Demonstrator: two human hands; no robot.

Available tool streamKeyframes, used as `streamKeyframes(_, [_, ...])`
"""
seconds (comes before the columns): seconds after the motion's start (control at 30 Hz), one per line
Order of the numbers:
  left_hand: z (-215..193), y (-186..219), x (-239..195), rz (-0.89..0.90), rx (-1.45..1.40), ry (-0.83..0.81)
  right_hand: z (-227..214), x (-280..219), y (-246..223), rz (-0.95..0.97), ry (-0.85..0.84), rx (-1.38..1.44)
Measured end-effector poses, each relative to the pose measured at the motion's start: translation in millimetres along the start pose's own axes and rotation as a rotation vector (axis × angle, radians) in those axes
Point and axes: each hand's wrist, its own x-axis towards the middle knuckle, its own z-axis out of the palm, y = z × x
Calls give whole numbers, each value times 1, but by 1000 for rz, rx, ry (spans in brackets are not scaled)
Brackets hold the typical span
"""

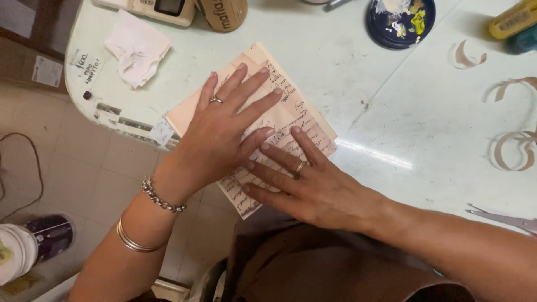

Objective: Cutting and wrapping patterned paper around a cardboard tube

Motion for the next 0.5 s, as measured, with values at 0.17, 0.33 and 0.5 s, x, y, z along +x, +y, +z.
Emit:
streamKeyframes(0.17, [5, 0, -1, 3, 174, 78, 0, 0, 0, 9, 10, -20])
streamKeyframes(0.33, [3, -2, -1, -54, 178, 54, 3, 0, 1, 17, 6, -22])
streamKeyframes(0.5, [1, -6, 0, -140, 125, 100, 3, 1, 3, 24, 21, -1])
